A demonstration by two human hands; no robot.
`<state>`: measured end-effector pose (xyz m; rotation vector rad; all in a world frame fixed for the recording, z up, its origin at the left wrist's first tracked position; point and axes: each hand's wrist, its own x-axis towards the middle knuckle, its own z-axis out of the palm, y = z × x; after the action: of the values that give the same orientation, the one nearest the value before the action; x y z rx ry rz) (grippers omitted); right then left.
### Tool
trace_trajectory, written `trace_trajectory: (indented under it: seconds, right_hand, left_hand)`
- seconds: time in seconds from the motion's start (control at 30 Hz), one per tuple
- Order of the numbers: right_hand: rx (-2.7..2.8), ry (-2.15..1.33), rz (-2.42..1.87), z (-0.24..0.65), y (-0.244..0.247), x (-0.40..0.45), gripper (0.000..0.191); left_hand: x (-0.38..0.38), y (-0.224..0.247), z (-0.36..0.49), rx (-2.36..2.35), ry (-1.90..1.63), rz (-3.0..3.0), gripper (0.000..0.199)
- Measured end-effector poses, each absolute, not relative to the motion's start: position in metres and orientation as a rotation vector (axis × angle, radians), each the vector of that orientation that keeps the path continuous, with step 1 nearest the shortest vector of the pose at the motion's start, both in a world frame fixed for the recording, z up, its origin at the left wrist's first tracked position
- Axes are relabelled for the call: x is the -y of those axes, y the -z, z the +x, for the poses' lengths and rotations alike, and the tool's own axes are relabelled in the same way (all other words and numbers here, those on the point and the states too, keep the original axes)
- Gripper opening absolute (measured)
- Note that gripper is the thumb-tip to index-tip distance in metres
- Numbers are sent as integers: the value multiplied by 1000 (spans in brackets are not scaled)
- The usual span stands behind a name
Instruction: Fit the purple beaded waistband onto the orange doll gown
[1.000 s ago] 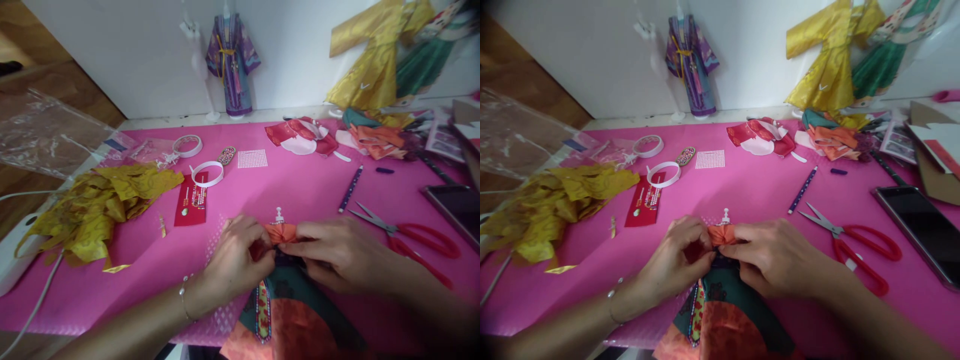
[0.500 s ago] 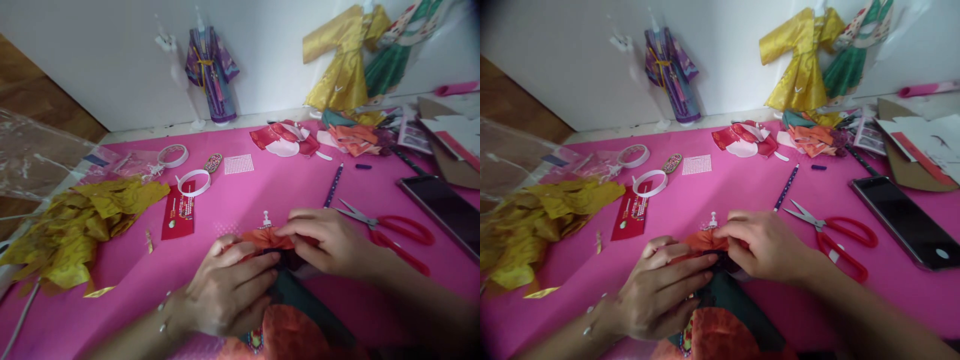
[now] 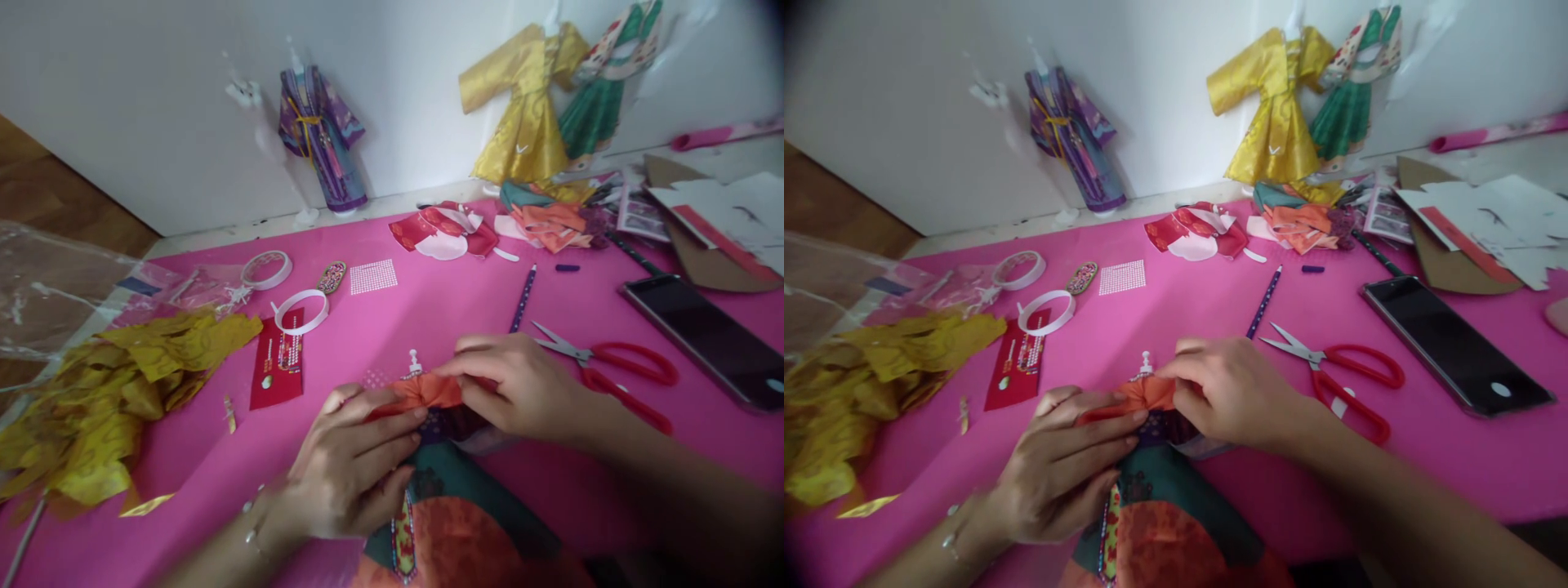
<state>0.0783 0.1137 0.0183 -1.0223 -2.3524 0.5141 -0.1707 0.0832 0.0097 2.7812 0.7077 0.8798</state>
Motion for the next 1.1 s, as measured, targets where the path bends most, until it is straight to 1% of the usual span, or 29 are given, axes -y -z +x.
trace_trajectory:
  seconds: [0.2,0.4,0.6,0.77,0.9,0.97,1.1]
  right_hand:
    - [2253,-464,-1126,80,-14,-117,31]
    - [2223,-453,-1165,80,-13,-118,33]
    - [2228,-486,-1199,80,-11,-119,33]
    - [2195,-494,-1233,80,-11,-118,30]
    - [2174,-520,-1154,76,-9,-117,24]
    - [2195,-511,-1115,73,-7,-117,25]
    - [2259,-554,-1052,66,-1,-116,33]
  left_hand:
    - [-83,-14,-170,-712,-925,2793,27]
    - [-82,-12,-170,-667,-959,2876,20]
    - [-83,-15,-171,-677,-994,2799,20]
    - [-85,-21,-177,-839,-1187,2540,19]
    - [-85,-22,-178,-940,-1287,2363,19]
    - [-84,-23,-178,-902,-1273,2375,16]
    - [-79,-23,-176,-755,-1152,2502,10]
